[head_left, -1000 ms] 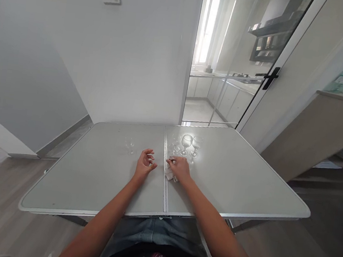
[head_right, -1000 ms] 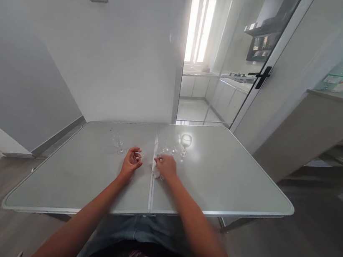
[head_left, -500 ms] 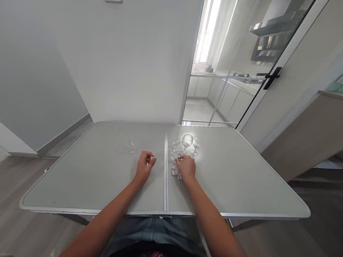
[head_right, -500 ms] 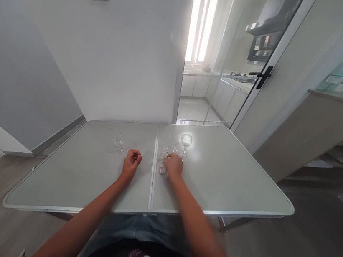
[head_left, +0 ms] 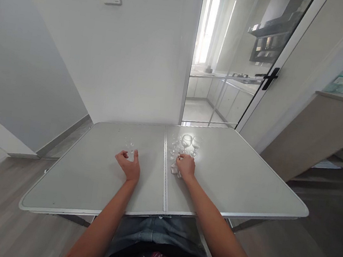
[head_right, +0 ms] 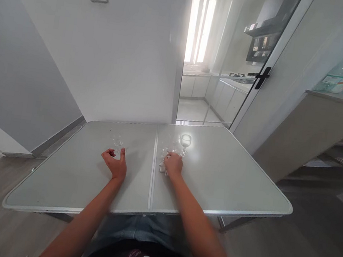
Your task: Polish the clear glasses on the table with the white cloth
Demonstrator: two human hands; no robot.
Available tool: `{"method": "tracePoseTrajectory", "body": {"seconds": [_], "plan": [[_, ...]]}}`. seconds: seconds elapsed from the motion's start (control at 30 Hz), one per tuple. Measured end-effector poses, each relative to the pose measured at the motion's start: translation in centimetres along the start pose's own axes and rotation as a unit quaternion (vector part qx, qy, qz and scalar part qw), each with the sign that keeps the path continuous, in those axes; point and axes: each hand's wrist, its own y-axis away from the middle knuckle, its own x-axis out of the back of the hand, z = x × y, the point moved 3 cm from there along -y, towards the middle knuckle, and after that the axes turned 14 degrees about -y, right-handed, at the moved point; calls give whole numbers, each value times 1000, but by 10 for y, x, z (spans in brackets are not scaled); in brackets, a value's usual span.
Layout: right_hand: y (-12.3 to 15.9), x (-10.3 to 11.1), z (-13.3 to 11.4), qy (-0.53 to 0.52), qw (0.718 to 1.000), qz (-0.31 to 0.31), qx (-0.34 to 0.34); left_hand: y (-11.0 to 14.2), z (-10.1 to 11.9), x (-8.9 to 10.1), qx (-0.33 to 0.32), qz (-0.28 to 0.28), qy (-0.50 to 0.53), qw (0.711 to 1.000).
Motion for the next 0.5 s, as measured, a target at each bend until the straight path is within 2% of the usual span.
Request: {"method": "tracePoseTrajectory", "body": {"seconds": [0.2,0.37,0.5], "plan": [[1,1,-1,-4,1000,-2,2,-4,-11,-2,20,-15,-15,1000],[6,10,-3,-15,999,28,4,-9,-25,-5,53,-29,-37,997],[13,18,-12,-7,996,66,54,-26,-40,-12,67,-93,-75,991]]}}
